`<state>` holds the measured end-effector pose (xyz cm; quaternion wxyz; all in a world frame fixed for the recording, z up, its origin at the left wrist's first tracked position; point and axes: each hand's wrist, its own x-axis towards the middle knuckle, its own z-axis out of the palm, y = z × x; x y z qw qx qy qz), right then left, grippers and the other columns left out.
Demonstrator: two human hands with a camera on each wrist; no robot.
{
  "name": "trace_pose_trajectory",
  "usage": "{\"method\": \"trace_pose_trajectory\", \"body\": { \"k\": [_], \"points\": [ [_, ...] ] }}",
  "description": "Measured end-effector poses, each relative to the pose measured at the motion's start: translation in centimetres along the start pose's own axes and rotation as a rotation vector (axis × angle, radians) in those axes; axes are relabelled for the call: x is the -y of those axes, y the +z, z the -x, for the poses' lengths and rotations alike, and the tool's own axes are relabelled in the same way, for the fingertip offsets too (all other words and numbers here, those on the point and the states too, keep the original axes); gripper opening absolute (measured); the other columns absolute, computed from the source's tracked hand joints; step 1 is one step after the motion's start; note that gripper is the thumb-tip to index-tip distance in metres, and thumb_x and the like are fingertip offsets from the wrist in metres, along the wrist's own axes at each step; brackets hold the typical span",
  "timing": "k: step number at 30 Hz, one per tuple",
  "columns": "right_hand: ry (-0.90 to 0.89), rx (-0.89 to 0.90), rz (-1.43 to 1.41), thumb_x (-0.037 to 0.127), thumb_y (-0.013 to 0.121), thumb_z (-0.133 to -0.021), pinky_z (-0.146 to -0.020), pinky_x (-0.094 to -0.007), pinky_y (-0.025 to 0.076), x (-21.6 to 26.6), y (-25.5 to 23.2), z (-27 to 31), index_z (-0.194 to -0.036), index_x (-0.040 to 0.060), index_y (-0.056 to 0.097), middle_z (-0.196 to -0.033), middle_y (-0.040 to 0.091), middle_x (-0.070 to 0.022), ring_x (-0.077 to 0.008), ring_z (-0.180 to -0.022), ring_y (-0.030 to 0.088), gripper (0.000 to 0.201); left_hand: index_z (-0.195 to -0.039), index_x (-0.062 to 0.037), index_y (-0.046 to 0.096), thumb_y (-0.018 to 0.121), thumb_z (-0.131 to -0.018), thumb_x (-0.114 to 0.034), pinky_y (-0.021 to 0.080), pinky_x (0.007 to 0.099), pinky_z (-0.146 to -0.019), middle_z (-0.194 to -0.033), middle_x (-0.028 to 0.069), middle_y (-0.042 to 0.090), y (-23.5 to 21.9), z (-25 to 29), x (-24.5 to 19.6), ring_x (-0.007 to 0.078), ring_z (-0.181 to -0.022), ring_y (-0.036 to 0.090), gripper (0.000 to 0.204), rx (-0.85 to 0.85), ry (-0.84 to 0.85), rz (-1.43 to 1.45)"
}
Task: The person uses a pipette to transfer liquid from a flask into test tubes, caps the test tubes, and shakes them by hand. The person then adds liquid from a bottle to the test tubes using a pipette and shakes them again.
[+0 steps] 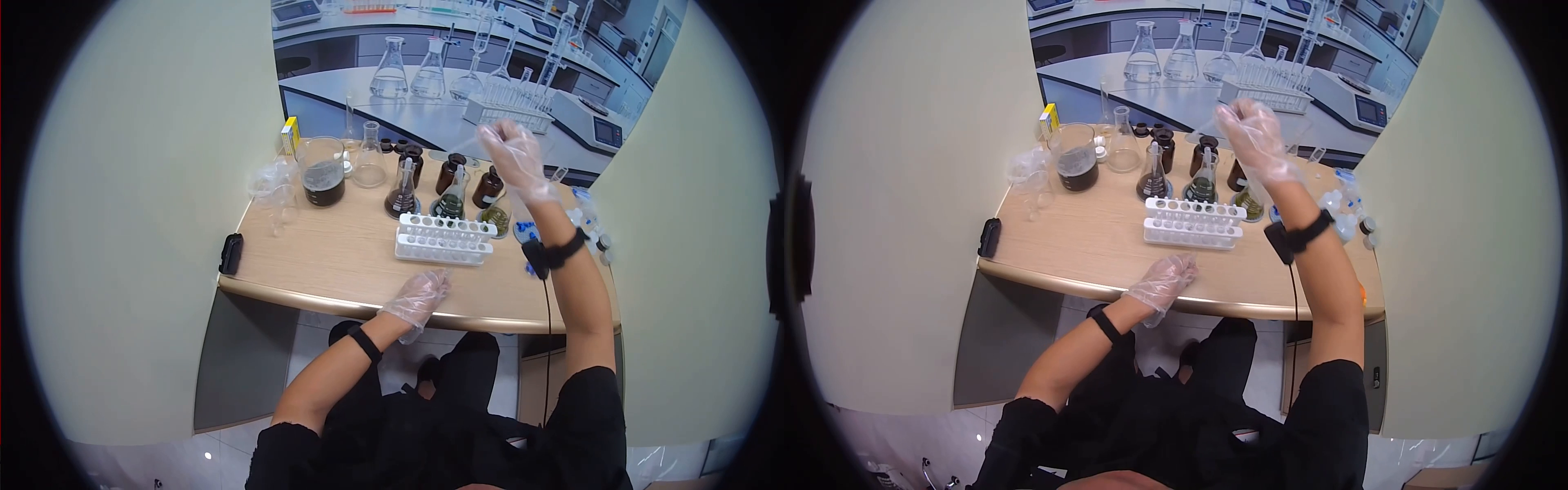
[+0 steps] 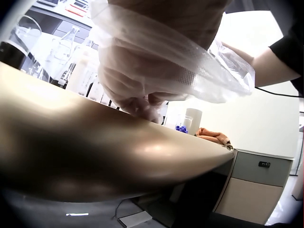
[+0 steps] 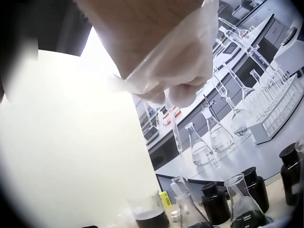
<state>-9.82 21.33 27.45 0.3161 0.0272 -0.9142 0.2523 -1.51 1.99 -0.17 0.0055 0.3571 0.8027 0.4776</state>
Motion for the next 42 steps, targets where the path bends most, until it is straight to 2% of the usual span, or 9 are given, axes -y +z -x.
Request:
{"method": "trace_pose_trajectory", "body": {
  "k": [3, 10, 12, 15, 23, 25, 29, 37, 42],
  "points": [
    [-0.125, -0.025, 0.057, 0.041, 0.065, -0.096, -0.082, -0.0506, 0.051, -1.3, 5.0, -4.7, -0.091, 0.0002, 0.068, -0.092, 0.071, -0.0233, -0.0427, -0.091, 0.067, 0.041, -0.111, -0.0051, 0.063, 0.062, -0.101, -0.018, 0.052, 0.0472, -0.076, -0.093, 0.0197, 0.069, 0.0, -0.2, 0.1, 0.0419, -0.089, 0.066, 0.016, 0.032, 0.004, -0.007],
    [-0.200, 0.285, 0.290, 0.041, 0.064, -0.096, -0.090, -0.0462, 0.056, -2.5, 14.8, -9.7, -0.096, 0.0026, 0.074, -0.101, 0.075, -0.0202, -0.0381, -0.101, 0.072, 0.039, -0.114, -0.0041, 0.062, 0.063, -0.101, -0.019, 0.051, 0.0506, -0.074, -0.091, 0.0222, 0.068, -0.6, -0.1, -0.3, 0.0436, -0.086, 0.066, 0.020, 0.022, 0.048, 0.015],
    [-0.108, 0.447, 0.434, 0.037, 0.063, -0.096, -0.093, -0.0432, 0.057, -1.9, 16.2, -10.0, -0.101, 0.0035, 0.078, -0.109, 0.076, -0.0194, -0.0362, -0.107, 0.072, 0.037, -0.114, -0.0037, 0.062, 0.063, -0.101, -0.018, 0.051, 0.0511, -0.073, -0.090, 0.0224, 0.068, -0.7, -0.3, -0.7, 0.0438, -0.085, 0.066, 0.019, -0.001, 0.073, -0.020],
    [-0.148, 0.495, 0.447, 0.036, 0.064, -0.096, -0.095, -0.0423, 0.057, -5.9, 20.9, -11.0, -0.101, 0.0036, 0.078, -0.107, 0.076, -0.0200, -0.0365, -0.106, 0.072, 0.036, -0.115, -0.0031, 0.062, 0.063, -0.101, -0.019, 0.051, 0.0515, -0.074, -0.090, 0.0225, 0.068, -0.7, -0.2, -0.5, 0.0442, -0.085, 0.066, 0.020, -0.024, 0.091, -0.040],
    [-0.141, 0.572, 0.517, 0.035, 0.062, -0.098, -0.096, -0.0443, 0.056, -3.7, 20.9, -10.7, -0.102, 0.0033, 0.079, -0.106, 0.076, -0.0216, -0.0373, -0.105, 0.072, 0.036, -0.117, -0.0022, 0.063, 0.062, -0.102, -0.020, 0.052, 0.0501, -0.079, -0.095, 0.0243, 0.068, -1.1, -0.3, -0.7, 0.0446, -0.093, 0.066, 0.023, 0.084, -0.063, 0.061],
    [-0.195, 0.591, 0.542, 0.019, 0.062, -0.092, -0.096, -0.0418, 0.058, -3.9, 21.1, -10.8, -0.106, 0.0032, 0.080, -0.113, 0.075, -0.0221, -0.0362, -0.108, 0.073, 0.028, -0.117, -0.0022, 0.063, 0.062, -0.102, -0.020, 0.052, 0.0500, -0.080, -0.096, 0.0243, 0.068, -1.1, -0.3, -0.6, 0.0445, -0.093, 0.066, 0.023, 0.083, -0.063, 0.062],
    [-0.250, 0.590, 0.551, 0.018, 0.061, -0.092, -0.096, -0.0426, 0.058, -3.5, 20.7, -10.7, -0.106, 0.0030, 0.080, -0.112, 0.076, -0.0222, -0.0366, -0.108, 0.073, 0.028, -0.115, -0.0022, 0.063, 0.062, -0.102, -0.021, 0.052, 0.0500, -0.081, -0.097, 0.0244, 0.068, -0.9, -0.2, -0.4, 0.0445, -0.094, 0.066, 0.023, 0.084, -0.072, 0.028],
    [0.028, 0.572, 0.403, 0.026, 0.063, -0.089, -0.098, -0.0440, 0.056, -1.4, 18.6, -9.8, -0.104, 0.0029, 0.081, -0.115, 0.074, -0.0246, -0.0390, -0.110, 0.071, 0.032, -0.114, -0.0024, 0.063, 0.061, -0.103, -0.023, 0.052, 0.0498, -0.080, -0.097, 0.0245, 0.069, -1.0, 0.0, -0.4, 0.0447, -0.094, 0.066, 0.023, 0.067, -0.038, 0.074],
    [0.016, 0.566, 0.413, 0.026, 0.062, -0.088, -0.099, -0.0432, 0.055, -2.7, 18.7, -9.9, -0.108, 0.0038, 0.080, -0.116, 0.074, -0.0242, -0.0390, -0.113, 0.070, 0.035, -0.113, -0.0022, 0.063, 0.061, -0.103, -0.023, 0.053, 0.0496, -0.080, -0.097, 0.0238, 0.069, -1.2, -0.1, -0.7, 0.0446, -0.094, 0.067, 0.023, 0.069, -0.043, 0.040]
  ]
}}
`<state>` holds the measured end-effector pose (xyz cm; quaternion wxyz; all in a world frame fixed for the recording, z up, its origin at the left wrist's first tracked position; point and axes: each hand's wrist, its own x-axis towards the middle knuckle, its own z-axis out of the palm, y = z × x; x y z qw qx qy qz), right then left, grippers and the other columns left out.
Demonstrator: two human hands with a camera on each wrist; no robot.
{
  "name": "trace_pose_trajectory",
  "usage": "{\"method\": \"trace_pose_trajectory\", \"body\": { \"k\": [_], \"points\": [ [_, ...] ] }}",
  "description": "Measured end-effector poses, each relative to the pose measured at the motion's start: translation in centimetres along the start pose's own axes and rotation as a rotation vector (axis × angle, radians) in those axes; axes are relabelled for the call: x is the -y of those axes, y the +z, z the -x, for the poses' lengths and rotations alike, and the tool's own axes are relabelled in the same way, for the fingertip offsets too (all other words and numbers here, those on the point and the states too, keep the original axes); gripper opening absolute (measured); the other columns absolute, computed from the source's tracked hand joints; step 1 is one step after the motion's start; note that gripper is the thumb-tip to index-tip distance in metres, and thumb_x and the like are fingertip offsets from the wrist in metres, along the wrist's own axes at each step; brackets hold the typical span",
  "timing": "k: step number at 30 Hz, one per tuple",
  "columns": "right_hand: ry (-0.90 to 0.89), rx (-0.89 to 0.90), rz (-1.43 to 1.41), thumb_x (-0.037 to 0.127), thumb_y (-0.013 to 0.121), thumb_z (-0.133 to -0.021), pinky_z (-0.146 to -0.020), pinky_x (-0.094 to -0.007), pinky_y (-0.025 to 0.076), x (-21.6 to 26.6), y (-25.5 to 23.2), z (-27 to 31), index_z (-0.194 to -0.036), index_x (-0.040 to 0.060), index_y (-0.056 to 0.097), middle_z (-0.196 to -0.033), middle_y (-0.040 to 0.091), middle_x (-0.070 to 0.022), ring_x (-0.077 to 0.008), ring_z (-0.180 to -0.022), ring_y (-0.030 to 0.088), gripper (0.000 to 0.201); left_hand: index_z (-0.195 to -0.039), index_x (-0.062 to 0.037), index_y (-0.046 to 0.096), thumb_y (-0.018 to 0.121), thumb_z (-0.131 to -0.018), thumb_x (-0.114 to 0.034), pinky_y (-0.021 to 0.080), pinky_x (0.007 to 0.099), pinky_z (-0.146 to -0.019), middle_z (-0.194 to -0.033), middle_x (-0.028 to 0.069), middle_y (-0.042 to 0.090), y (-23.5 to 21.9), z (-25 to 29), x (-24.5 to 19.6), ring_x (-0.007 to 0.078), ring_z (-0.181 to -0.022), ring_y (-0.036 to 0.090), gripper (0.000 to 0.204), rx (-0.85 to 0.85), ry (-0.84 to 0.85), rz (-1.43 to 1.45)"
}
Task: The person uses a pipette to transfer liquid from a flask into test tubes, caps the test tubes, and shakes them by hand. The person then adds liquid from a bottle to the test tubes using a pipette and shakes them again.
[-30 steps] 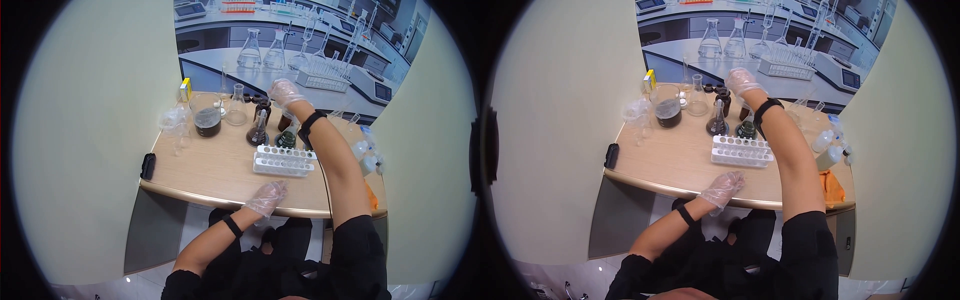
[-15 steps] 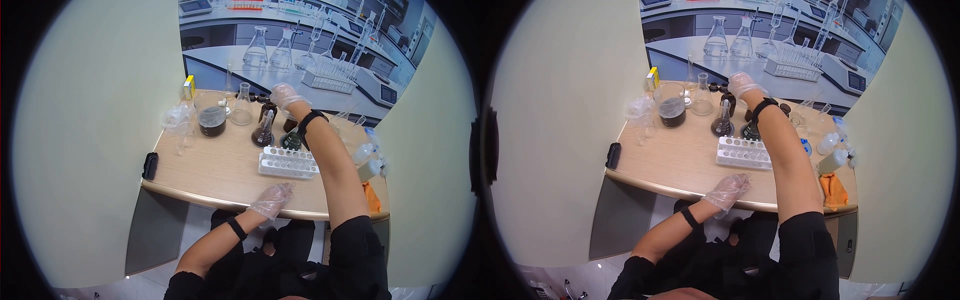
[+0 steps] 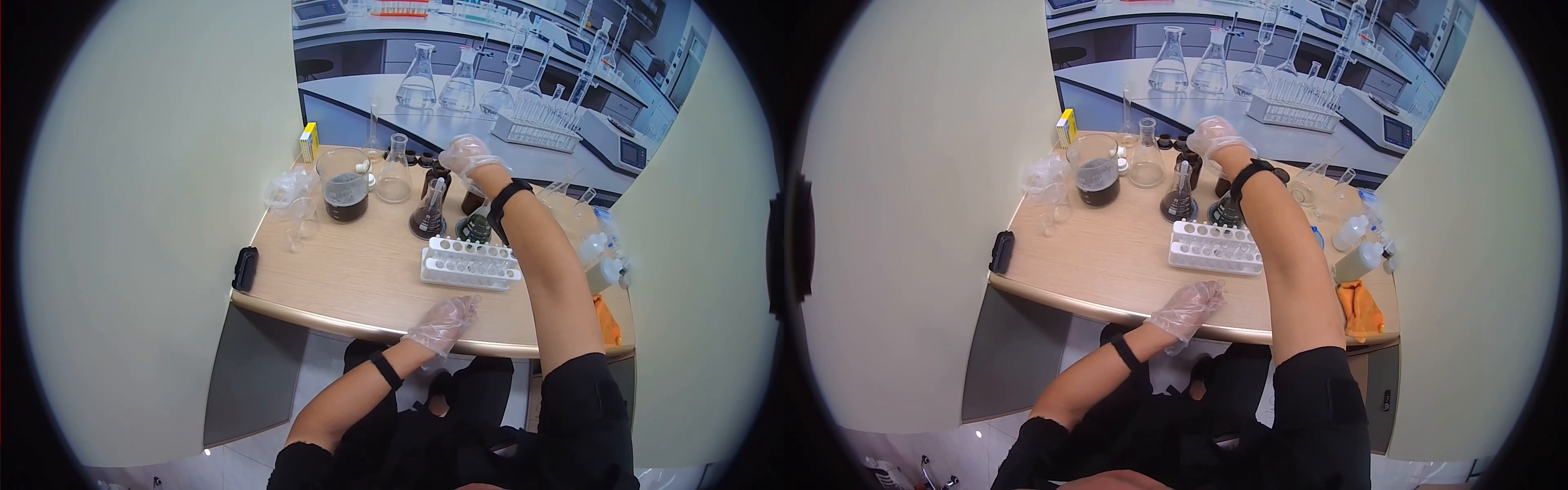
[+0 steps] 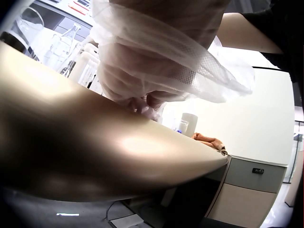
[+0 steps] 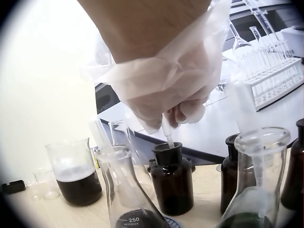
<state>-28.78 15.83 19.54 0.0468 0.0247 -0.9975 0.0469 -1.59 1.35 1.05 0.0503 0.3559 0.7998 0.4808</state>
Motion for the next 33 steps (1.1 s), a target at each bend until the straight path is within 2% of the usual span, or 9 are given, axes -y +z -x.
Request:
{"method": "trace_pose_trajectory", "body": {
  "k": [5, 8, 10, 13, 22, 26, 28, 29, 33],
  "points": [
    [0.023, -0.078, -0.030, 0.027, 0.061, -0.090, -0.100, -0.0420, 0.054, 0.7, -3.8, 2.8, -0.111, 0.0046, 0.079, -0.115, 0.074, -0.0237, -0.0391, -0.115, 0.070, 0.036, -0.117, -0.0036, 0.064, 0.061, -0.103, -0.021, 0.052, 0.0491, -0.079, -0.095, 0.0227, 0.070, 0.3, 0.0, 0.2, 0.0432, -0.092, 0.067, 0.023, -0.011, 0.005, -0.024],
    [-0.082, -0.105, 0.219, 0.032, 0.059, -0.091, -0.102, -0.0432, 0.053, -1.4, -5.3, 2.6, -0.110, 0.0027, 0.079, -0.118, 0.074, -0.0244, -0.0405, -0.117, 0.068, 0.041, -0.122, -0.0045, 0.064, 0.061, -0.103, -0.020, 0.052, 0.0488, -0.079, -0.094, 0.0212, 0.070, 0.7, 0.0, 0.6, 0.0416, -0.092, 0.068, 0.024, -0.037, 0.028, 0.046],
    [0.246, -0.172, -0.213, 0.038, 0.056, -0.090, -0.103, -0.0454, 0.051, -2.8, -5.8, 2.4, -0.111, -0.0002, 0.078, -0.120, 0.073, -0.0260, -0.0430, -0.118, 0.068, 0.049, -0.123, -0.0046, 0.064, 0.060, -0.103, -0.019, 0.052, 0.0486, -0.078, -0.093, 0.0206, 0.070, 0.6, 0.0, 0.6, 0.0408, -0.091, 0.067, 0.025, -0.016, 0.019, 0.018],
    [0.316, -0.222, -0.243, 0.044, 0.056, -0.087, -0.104, -0.0470, 0.050, -4.9, -5.7, 2.7, -0.111, -0.0041, 0.076, -0.122, 0.071, -0.0302, -0.0460, -0.118, 0.067, 0.056, -0.124, -0.0045, 0.064, 0.060, -0.103, -0.018, 0.052, 0.0486, -0.077, -0.093, 0.0202, 0.070, 0.3, 0.0, 0.3, 0.0403, -0.089, 0.067, 0.026, -0.006, 0.015, -0.019],
    [0.414, -0.357, -0.583, 0.055, 0.060, -0.087, -0.102, -0.0473, 0.048, -11.3, -4.4, 4.0, -0.106, -0.0052, 0.076, -0.116, 0.072, -0.0318, -0.0438, -0.119, 0.066, 0.066, -0.116, -0.0051, 0.065, 0.060, -0.103, -0.020, 0.050, 0.0480, -0.076, -0.091, 0.0201, 0.069, 0.8, -0.1, 1.0, 0.0401, -0.088, 0.066, 0.021, -0.030, 0.038, -0.066],
    [0.294, -0.433, -0.505, 0.062, 0.061, -0.089, -0.098, -0.0488, 0.048, -11.5, -6.9, 11.0, -0.102, -0.0041, 0.076, -0.107, 0.074, -0.0299, -0.0449, -0.107, 0.068, 0.069, -0.108, -0.0044, 0.064, 0.061, -0.102, -0.020, 0.049, 0.0462, -0.075, -0.087, 0.0190, 0.067, 0.9, -0.1, 0.8, 0.0388, -0.085, 0.064, 0.017, -0.039, -0.003, -0.029],
    [0.291, -0.403, -0.670, 0.060, 0.066, -0.090, -0.084, -0.0457, 0.049, -11.7, -7.1, 14.5, -0.089, -0.0023, 0.074, -0.087, 0.074, -0.0199, -0.0352, -0.085, 0.066, 0.063, -0.103, -0.0039, 0.063, 0.061, -0.103, -0.018, 0.049, 0.0438, -0.074, -0.084, 0.0167, 0.065, 1.2, -0.3, 1.2, 0.0349, -0.079, 0.063, 0.014, -0.021, -0.005, -0.047],
    [0.295, -0.433, -0.916, 0.054, 0.073, -0.091, -0.069, -0.0386, 0.046, -9.9, -7.5, 17.5, -0.076, 0.0020, 0.067, -0.073, 0.065, -0.0067, -0.0207, -0.070, 0.057, 0.054, -0.103, -0.0036, 0.063, 0.060, -0.103, -0.017, 0.049, 0.0426, -0.073, -0.082, 0.0154, 0.064, 1.8, -0.5, 2.0, 0.0325, -0.077, 0.062, 0.013, -0.025, -0.014, -0.012],
    [0.245, -0.361, -0.863, 0.051, 0.076, -0.093, -0.053, -0.0304, 0.031, -6.1, -9.7, 26.7, -0.065, 0.0068, 0.060, -0.063, 0.050, 0.0038, -0.0077, -0.060, 0.041, 0.055, -0.107, -0.0028, 0.064, 0.058, -0.104, -0.013, 0.049, 0.0383, -0.072, -0.081, 0.0107, 0.064, 1.6, 0.0, 2.1, 0.0247, -0.073, 0.060, 0.012, -0.028, -0.019, 0.064]
  ]
}}
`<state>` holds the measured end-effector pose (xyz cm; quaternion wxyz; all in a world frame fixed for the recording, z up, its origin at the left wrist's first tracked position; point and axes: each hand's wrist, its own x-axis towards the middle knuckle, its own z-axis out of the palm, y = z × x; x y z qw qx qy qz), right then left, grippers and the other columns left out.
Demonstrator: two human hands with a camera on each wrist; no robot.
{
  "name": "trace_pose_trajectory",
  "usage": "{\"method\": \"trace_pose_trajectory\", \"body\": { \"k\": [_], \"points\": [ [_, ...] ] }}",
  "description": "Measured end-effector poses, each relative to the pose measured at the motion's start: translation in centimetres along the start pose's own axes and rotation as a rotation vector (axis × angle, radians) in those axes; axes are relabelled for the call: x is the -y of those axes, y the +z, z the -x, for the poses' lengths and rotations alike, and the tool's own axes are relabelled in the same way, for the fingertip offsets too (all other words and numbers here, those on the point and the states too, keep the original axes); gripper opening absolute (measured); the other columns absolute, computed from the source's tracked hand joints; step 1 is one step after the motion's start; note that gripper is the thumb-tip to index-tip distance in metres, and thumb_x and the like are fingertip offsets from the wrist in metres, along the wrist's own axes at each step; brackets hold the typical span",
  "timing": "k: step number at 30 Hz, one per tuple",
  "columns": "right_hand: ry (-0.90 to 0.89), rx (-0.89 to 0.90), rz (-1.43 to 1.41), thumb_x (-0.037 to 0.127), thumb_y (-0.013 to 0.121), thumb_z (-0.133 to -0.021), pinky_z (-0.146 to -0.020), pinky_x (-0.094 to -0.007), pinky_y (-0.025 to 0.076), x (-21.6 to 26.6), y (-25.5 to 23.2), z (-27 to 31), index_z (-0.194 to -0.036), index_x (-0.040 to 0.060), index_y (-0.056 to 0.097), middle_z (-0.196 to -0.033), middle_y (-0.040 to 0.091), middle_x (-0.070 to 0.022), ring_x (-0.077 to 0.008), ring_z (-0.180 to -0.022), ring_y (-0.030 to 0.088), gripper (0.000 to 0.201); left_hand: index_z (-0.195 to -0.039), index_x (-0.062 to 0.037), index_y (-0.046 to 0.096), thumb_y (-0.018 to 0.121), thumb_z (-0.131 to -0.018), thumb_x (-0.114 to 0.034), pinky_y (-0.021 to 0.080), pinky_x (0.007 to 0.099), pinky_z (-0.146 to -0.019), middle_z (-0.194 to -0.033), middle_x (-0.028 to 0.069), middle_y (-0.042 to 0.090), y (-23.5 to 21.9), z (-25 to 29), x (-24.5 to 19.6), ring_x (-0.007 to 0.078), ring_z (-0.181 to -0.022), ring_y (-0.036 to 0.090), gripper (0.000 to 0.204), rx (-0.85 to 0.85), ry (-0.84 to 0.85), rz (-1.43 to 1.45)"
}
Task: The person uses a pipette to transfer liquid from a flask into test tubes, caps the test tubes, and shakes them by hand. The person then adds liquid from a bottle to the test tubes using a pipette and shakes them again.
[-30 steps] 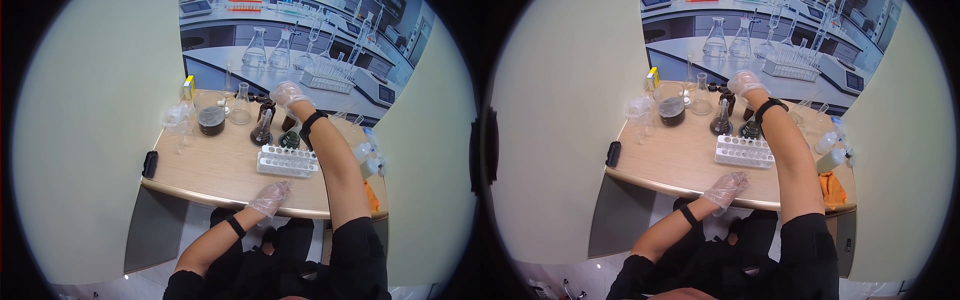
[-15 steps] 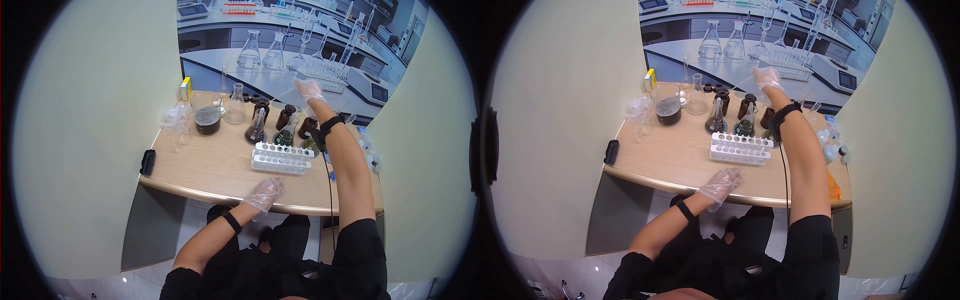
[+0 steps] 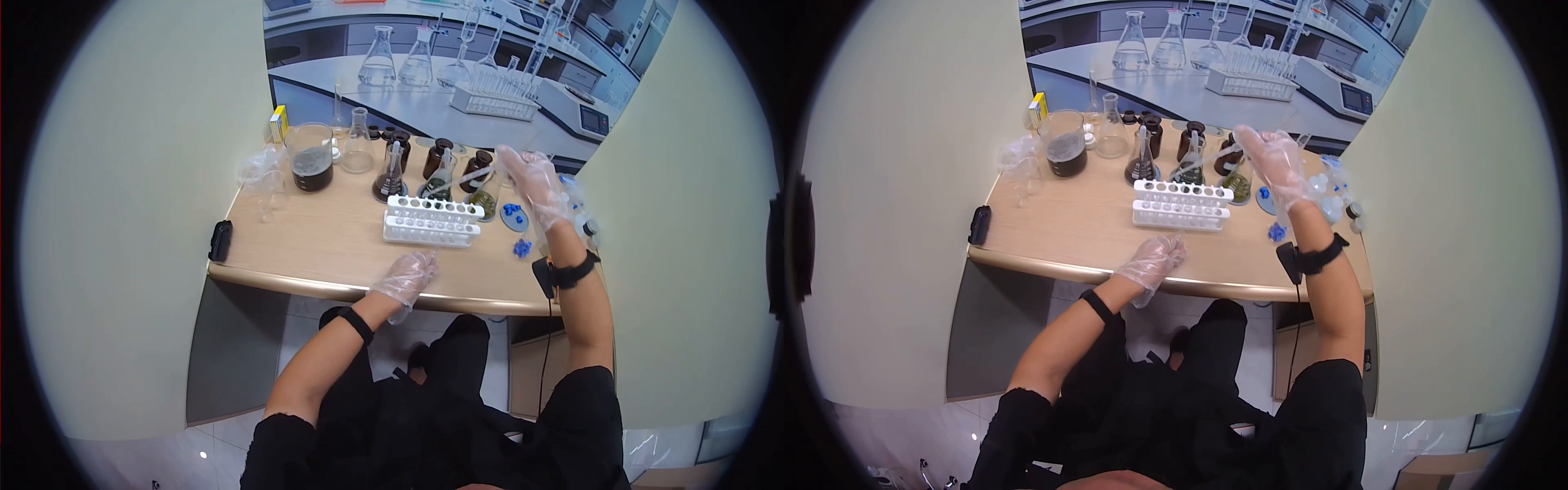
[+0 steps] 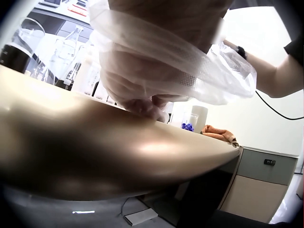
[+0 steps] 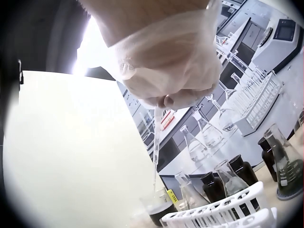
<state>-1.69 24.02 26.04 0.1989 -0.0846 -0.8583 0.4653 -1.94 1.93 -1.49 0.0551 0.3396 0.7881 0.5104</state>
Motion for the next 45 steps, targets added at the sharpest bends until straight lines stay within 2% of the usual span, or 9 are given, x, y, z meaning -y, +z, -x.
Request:
{"method": "trace_pose_trajectory", "body": {
  "k": [5, 11, 13, 21, 23, 28, 34, 40, 45],
  "points": [
    [-0.049, 0.016, 0.132, 0.050, 0.076, -0.094, -0.052, -0.0318, 0.028, -1.3, -1.8, 4.8, -0.063, 0.0058, 0.062, -0.059, 0.048, 0.0046, -0.0078, -0.058, 0.037, 0.055, -0.106, -0.0022, 0.067, 0.058, -0.104, -0.013, 0.049, 0.0367, -0.072, -0.082, 0.0091, 0.064, -1.5, 0.2, -3.8, 0.0221, -0.074, 0.060, 0.014, 0.036, -0.215, 0.271],
    [0.027, 0.007, 0.179, 0.047, 0.077, -0.094, -0.052, -0.0328, 0.031, -1.8, -2.3, 7.3, -0.067, 0.0007, 0.065, -0.060, 0.048, 0.0033, -0.0083, -0.059, 0.039, 0.055, -0.102, -0.0041, 0.069, 0.060, -0.103, -0.011, 0.047, 0.0333, -0.069, -0.080, 0.0044, 0.061, -0.9, 0.2, -2.3, 0.0165, -0.073, 0.057, 0.011, -0.018, -0.068, -0.015],
    [0.015, 0.029, 0.152, 0.052, 0.074, -0.092, -0.057, -0.0365, 0.041, -2.3, -2.1, 7.5, -0.075, -0.0006, 0.069, -0.059, 0.050, -0.0027, -0.0139, -0.059, 0.047, 0.056, -0.102, -0.0039, 0.068, 0.060, -0.103, -0.011, 0.047, 0.0335, -0.069, -0.080, 0.0048, 0.061, -0.6, 0.1, -2.1, 0.0167, -0.073, 0.057, 0.011, -0.004, -0.127, 0.097],
    [-0.041, 0.101, 0.205, 0.047, 0.071, -0.097, -0.053, -0.0393, 0.037, -3.4, -1.0, 8.7, -0.068, -0.0019, 0.066, -0.053, 0.045, -0.0083, -0.0187, -0.052, 0.041, 0.057, -0.099, -0.0039, 0.068, 0.064, -0.100, -0.013, 0.048, 0.0369, -0.069, -0.080, 0.0094, 0.064, -1.6, 0.4, -4.5, 0.0214, -0.073, 0.060, 0.011, 0.024, -0.225, 0.209],
    [-0.076, 0.129, 0.240, 0.046, 0.071, -0.097, -0.052, -0.0406, 0.037, -3.7, -0.9, 8.9, -0.065, -0.0021, 0.064, -0.051, 0.043, -0.0102, -0.0208, -0.050, 0.039, 0.059, -0.098, -0.0042, 0.069, 0.064, -0.100, -0.014, 0.048, 0.0369, -0.069, -0.080, 0.0091, 0.064, -1.1, 0.3, -3.5, 0.0209, -0.073, 0.060, 0.011, -0.040, -0.092, 0.021],
    [-0.202, 0.112, 0.280, 0.040, 0.070, -0.099, -0.050, -0.0441, 0.036, -4.6, -0.5, 8.9, -0.059, -0.0029, 0.058, -0.050, 0.042, -0.0175, -0.0291, -0.048, 0.037, 0.060, -0.099, -0.0047, 0.069, 0.064, -0.100, -0.016, 0.051, 0.0392, -0.072, -0.083, 0.0124, 0.067, -0.8, 0.1, -2.6, 0.0260, -0.076, 0.065, 0.012, -0.017, -0.118, 0.006],
    [-0.408, -0.012, 0.379, 0.037, 0.070, -0.098, -0.051, -0.0450, 0.037, -5.6, 0.2, 8.8, -0.061, -0.0024, 0.057, -0.052, 0.043, -0.0173, -0.0279, -0.049, 0.040, 0.055, -0.105, -0.0056, 0.070, 0.065, -0.100, -0.018, 0.052, 0.0414, -0.076, -0.087, 0.0158, 0.069, -1.1, 0.2, -2.8, 0.0314, -0.081, 0.068, 0.015, -0.025, -0.074, -0.049],
    [-0.113, 0.149, 0.295, 0.036, 0.067, -0.099, -0.053, -0.0411, 0.038, -3.2, -0.5, 9.7, -0.067, -0.0001, 0.059, -0.054, 0.046, -0.0116, -0.0205, -0.052, 0.043, 0.049, -0.106, -0.0062, 0.071, 0.066, -0.099, -0.020, 0.052, 0.0416, -0.078, -0.090, 0.0168, 0.070, -0.6, 0.4, -2.2, 0.0320, -0.085, 0.068, 0.016, -0.061, -0.020, -0.112],
    [-0.221, 0.167, 0.300, 0.033, 0.068, -0.099, -0.056, -0.0407, 0.041, -2.0, -0.7, 10.4, -0.074, 0.0001, 0.061, -0.059, 0.051, -0.0120, -0.0213, -0.056, 0.046, 0.042, -0.105, -0.0064, 0.071, 0.067, -0.099, -0.019, 0.052, 0.0414, -0.077, -0.089, 0.0163, 0.070, -0.5, 0.3, -1.8, 0.0317, -0.085, 0.068, 0.015, -0.072, 0.004, -0.123]
  ]
}}
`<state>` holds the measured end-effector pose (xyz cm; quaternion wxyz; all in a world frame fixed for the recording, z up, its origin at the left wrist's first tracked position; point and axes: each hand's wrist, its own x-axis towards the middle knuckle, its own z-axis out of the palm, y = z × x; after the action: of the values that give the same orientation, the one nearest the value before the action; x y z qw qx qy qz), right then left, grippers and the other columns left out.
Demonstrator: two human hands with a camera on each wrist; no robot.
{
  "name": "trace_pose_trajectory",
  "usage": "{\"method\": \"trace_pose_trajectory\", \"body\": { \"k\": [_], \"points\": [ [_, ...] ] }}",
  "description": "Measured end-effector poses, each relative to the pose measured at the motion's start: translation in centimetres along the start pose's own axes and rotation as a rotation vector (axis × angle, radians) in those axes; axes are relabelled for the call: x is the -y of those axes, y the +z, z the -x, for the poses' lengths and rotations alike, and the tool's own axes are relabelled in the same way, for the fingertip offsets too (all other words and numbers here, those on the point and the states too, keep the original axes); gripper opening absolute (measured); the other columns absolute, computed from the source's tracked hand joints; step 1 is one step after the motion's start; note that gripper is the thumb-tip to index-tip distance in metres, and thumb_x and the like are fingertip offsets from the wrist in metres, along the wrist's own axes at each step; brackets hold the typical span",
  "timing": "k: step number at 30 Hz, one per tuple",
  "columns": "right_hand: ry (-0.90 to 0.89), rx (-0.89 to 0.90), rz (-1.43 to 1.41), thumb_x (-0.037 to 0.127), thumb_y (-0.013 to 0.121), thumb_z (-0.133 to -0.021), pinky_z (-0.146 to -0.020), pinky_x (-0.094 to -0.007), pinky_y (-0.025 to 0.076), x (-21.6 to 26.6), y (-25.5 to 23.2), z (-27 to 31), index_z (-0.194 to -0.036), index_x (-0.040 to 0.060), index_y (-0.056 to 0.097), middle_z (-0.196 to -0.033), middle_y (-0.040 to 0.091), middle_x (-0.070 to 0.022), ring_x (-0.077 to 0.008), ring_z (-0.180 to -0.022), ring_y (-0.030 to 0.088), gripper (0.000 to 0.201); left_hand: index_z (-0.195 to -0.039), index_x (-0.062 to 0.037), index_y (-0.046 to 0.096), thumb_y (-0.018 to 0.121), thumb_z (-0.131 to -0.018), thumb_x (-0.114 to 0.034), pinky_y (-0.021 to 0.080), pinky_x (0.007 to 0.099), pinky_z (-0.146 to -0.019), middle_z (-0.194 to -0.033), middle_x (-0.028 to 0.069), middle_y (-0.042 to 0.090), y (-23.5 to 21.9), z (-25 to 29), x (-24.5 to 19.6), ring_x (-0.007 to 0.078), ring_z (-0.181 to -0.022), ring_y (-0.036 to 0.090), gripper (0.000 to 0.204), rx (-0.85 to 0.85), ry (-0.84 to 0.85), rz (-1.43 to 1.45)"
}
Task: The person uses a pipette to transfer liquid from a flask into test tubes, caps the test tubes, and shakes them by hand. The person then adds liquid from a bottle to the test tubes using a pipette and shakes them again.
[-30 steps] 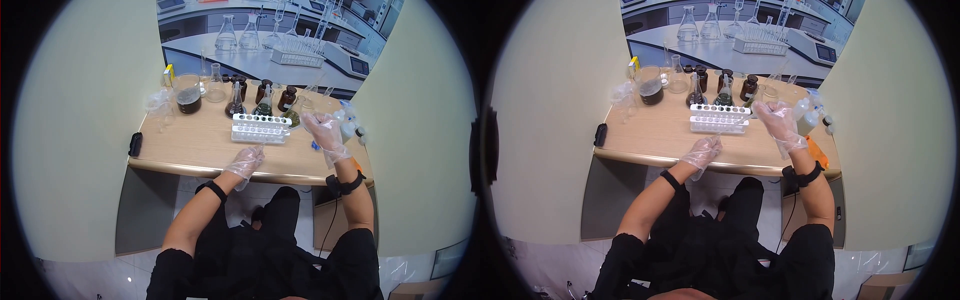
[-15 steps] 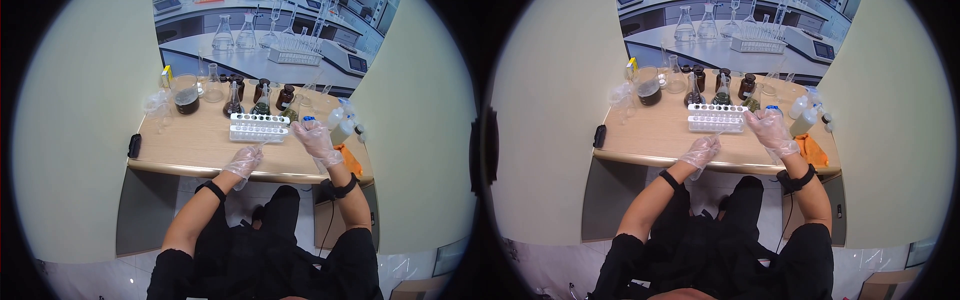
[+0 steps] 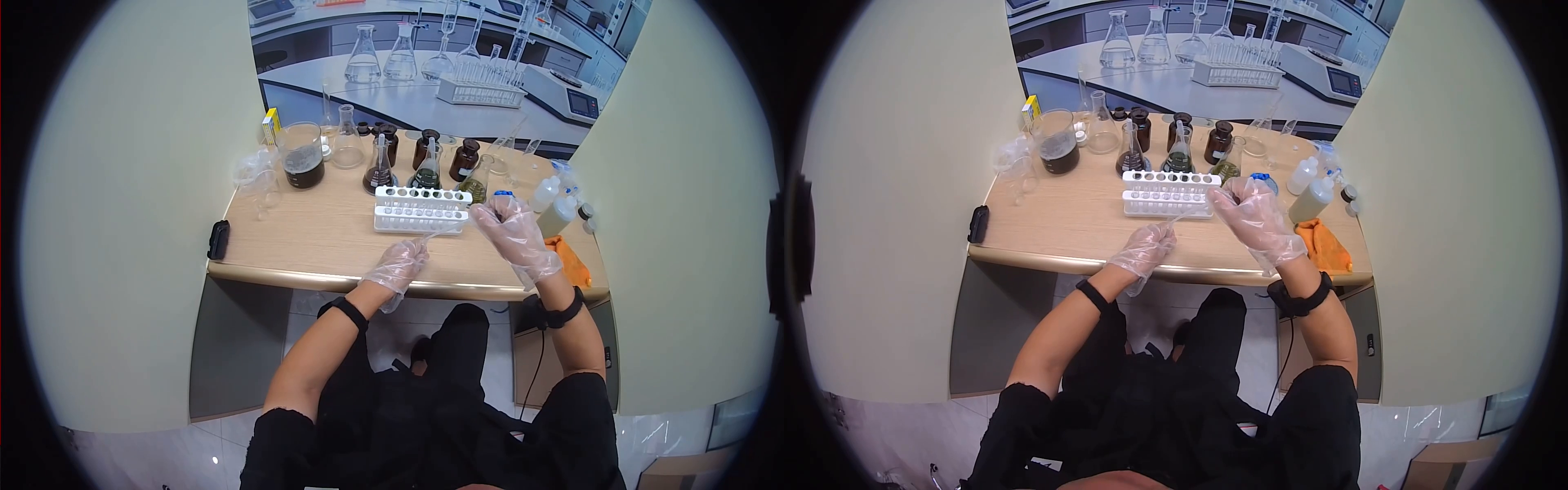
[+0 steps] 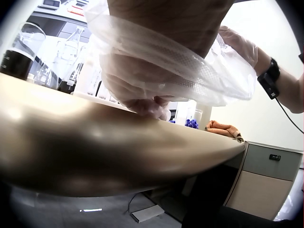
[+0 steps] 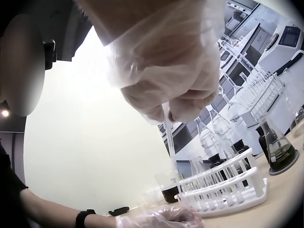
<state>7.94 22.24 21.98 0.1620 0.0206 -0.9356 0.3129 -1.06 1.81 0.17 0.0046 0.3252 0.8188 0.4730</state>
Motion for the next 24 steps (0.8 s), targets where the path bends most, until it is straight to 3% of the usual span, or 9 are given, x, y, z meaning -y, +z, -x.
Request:
{"method": "trace_pose_trajectory", "body": {
  "k": [4, 7, 17, 19, 24],
  "points": [
    [-0.183, -0.107, 0.103, 0.027, 0.070, -0.096, -0.059, -0.0424, 0.043, -1.8, 1.0, -0.3, -0.078, 0.0005, 0.063, -0.064, 0.055, -0.0156, -0.0269, -0.059, 0.052, 0.033, -0.106, -0.0061, 0.071, 0.068, -0.100, -0.020, 0.052, 0.0414, -0.078, -0.090, 0.0162, 0.070, -0.2, 0.0, -0.5, 0.0313, -0.085, 0.068, 0.015, 0.022, -0.025, 0.042],
    [-0.174, -0.080, -0.013, 0.025, 0.071, -0.096, -0.060, -0.0421, 0.044, -1.7, 0.8, 0.2, -0.079, 0.0007, 0.063, -0.067, 0.057, -0.0168, -0.0295, -0.062, 0.053, 0.031, -0.107, -0.0057, 0.070, 0.068, -0.100, -0.020, 0.053, 0.0412, -0.078, -0.091, 0.0162, 0.070, -0.3, 0.1, -0.7, 0.0311, -0.087, 0.069, 0.016, 0.005, -0.016, 0.058],
    [-0.166, -0.055, -0.003, 0.019, 0.071, -0.095, -0.064, -0.0415, 0.046, 0.0, 0.2, 1.0, -0.085, 0.0013, 0.063, -0.077, 0.061, -0.0152, -0.0288, -0.069, 0.057, 0.022, -0.107, -0.0050, 0.070, 0.068, -0.099, -0.017, 0.052, 0.0415, -0.078, -0.092, 0.0167, 0.070, -0.2, 0.0, -0.3, 0.0320, -0.086, 0.068, 0.015, 0.013, 0.005, 0.003],
    [-0.348, -0.137, 0.019, 0.014, 0.071, -0.095, -0.066, -0.0415, 0.048, -0.7, 0.5, 0.9, -0.088, 0.0015, 0.064, -0.081, 0.063, -0.0153, -0.0296, -0.073, 0.061, 0.016, -0.107, -0.0048, 0.069, 0.067, -0.099, -0.016, 0.052, 0.0411, -0.077, -0.090, 0.0161, 0.069, -0.7, 0.0, -1.1, 0.0316, -0.085, 0.067, 0.014, 0.033, -0.005, -0.013],
    [-0.409, -0.134, -0.009, 0.013, 0.071, -0.096, -0.067, -0.0409, 0.050, -1.0, 0.7, 0.8, -0.091, 0.0016, 0.065, -0.083, 0.064, -0.0150, -0.0294, -0.076, 0.063, 0.014, -0.104, -0.0039, 0.067, 0.067, -0.099, -0.014, 0.051, 0.0389, -0.075, -0.085, 0.0133, 0.066, 0.2, -0.1, -0.1, 0.0277, -0.080, 0.065, 0.011, 0.016, 0.010, -0.018]
  ]
}}
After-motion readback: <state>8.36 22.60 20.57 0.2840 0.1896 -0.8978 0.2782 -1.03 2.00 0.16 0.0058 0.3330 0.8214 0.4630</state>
